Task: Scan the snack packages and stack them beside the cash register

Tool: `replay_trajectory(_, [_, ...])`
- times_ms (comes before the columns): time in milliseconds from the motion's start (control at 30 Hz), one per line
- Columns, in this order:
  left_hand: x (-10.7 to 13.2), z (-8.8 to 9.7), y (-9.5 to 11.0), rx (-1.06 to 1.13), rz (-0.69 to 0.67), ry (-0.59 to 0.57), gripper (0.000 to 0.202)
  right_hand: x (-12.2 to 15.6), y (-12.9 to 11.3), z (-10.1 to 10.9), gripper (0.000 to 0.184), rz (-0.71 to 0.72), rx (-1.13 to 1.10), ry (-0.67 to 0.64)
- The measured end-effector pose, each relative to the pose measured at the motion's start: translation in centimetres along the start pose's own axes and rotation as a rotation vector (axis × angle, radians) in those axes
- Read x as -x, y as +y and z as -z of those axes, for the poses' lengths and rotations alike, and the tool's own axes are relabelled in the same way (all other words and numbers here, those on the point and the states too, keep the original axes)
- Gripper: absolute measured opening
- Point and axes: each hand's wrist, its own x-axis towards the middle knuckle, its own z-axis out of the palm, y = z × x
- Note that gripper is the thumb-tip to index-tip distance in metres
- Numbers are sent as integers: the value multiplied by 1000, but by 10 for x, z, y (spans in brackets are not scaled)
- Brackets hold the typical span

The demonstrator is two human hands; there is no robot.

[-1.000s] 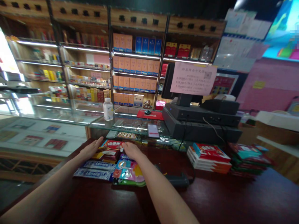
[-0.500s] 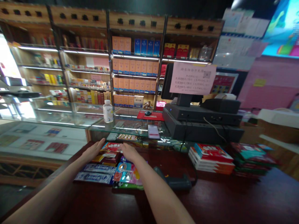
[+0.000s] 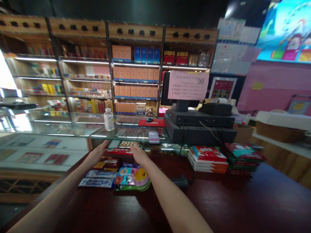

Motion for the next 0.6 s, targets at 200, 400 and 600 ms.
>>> replay_trajectory(200, [26,5,40,138,-8,-45,72,35,6,37,46,48,-103,99])
replay_trajectory(400, [52,-11,77,391,-72,-27,63,71,22,77,43,6,-159,213])
replay_trajectory(600, [66,-47,109,595,-228,-17,57,90,66,106,43,36,-275,312])
